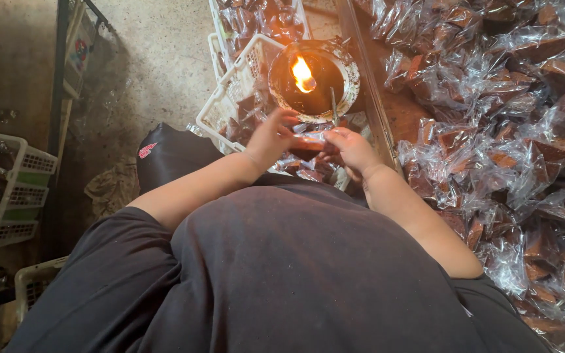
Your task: Sealing individual plastic bags containing baked goods using a small flame.
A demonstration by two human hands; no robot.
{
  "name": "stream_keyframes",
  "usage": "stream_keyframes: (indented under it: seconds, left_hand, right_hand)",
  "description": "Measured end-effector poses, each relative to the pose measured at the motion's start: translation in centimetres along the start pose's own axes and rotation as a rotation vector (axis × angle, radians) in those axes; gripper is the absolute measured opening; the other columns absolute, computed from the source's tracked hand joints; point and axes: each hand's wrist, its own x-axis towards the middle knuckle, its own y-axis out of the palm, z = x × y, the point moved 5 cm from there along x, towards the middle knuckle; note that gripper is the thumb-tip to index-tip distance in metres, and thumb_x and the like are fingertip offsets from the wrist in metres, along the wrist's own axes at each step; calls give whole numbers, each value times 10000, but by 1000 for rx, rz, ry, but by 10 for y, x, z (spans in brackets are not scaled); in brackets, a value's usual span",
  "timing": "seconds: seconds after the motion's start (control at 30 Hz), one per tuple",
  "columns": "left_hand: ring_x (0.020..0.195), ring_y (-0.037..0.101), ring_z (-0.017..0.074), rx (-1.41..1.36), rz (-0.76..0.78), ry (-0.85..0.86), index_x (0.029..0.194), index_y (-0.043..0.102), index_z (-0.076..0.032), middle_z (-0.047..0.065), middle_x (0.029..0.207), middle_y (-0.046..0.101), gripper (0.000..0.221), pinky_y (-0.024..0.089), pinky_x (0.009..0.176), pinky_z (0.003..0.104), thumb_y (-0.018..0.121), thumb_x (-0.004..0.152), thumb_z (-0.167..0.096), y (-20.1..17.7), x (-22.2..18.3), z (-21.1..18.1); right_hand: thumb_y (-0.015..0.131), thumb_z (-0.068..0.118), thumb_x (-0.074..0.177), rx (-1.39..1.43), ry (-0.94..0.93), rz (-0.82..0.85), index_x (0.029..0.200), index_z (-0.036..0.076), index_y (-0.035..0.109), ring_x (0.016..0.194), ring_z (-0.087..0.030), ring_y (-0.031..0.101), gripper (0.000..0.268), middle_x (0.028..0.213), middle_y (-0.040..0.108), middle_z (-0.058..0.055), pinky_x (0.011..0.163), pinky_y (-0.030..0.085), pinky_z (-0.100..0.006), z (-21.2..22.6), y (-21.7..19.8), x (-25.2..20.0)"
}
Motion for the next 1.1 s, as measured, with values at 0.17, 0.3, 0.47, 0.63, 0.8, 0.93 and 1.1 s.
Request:
stream_keyframes:
  seconds: [0.17, 0.3, 0.47, 0.63, 0.8, 0.93, 1.1]
  left_hand:
    - [1130, 671, 398, 287, 514, 148, 1217, 586, -133, 207, 1116, 724, 573, 519, 1003, 507, 760, 866, -551, 46, -12, 2]
    - [973, 728, 306, 124, 486, 56, 1032, 662, -136, 123, 921, 744, 436, 550, 897, 422, 781, 838, -509, 45, -4, 13]
    - [559, 611, 120, -893, 462, -393, 944, 725, -94, 40, 712, 673, 253, 531, 556, 255, 769, 833, -318, 53, 12, 10]
    - [640, 629, 167, -1054, 540, -432, 1026, 724, -109, 54, 764, 643, 332, 528, 590, 267, 684, 906, -416, 59, 33, 26]
    - [656, 656, 175, -1041, 584, -441, 1068, 728, -118, 41, 773, 645, 318, 538, 613, 265, 688, 905, -389, 56, 11, 4]
    - [644, 655, 163, -858, 546, -339, 1005, 737, -97, 54, 735, 671, 205, 543, 603, 272, 769, 834, -204, 51, -17, -24]
    - [647, 632, 117, -697, 611, -100, 971, 692, -87, -4, 715, 598, 228, 501, 534, 207, 830, 791, -104, 47, -22, -28]
  right_hand:
    - [659, 108, 1005, 389, -83, 29, 891, 136, 614, 763, -151, 752, 125, 801, 703, -65, 673, 631, -260, 26, 2, -10]
    - [637, 236, 1041, 541, -157, -133, 976, 185, 561, 938, -134, 724, 112, 966, 702, 22, 850, 611, -217, 26, -24, 0]
    - [682, 230, 1016, 239, -277, -157, 1142, 187, 623, 895, -38, 683, 146, 980, 689, 75, 799, 585, -146, 37, -15, -4]
    - [672, 200, 1021, 137, -310, -197, 1166, 134, 652, 844, -51, 691, 161, 953, 698, 29, 750, 593, -155, 32, -29, 7]
    - [671, 211, 1023, 75, -305, -158, 1177, 135, 679, 745, -45, 688, 172, 853, 700, 5, 659, 589, -147, 32, -22, 3]
    - [692, 330, 992, 86, -134, -3, 1246, 155, 675, 636, -55, 657, 308, 993, 737, -37, 494, 530, -149, 47, 1, -35]
    - [812, 284, 897, 276, 32, -42, 1094, 138, 707, 637, -138, 689, 267, 853, 716, -69, 493, 593, -241, 53, 16, -55]
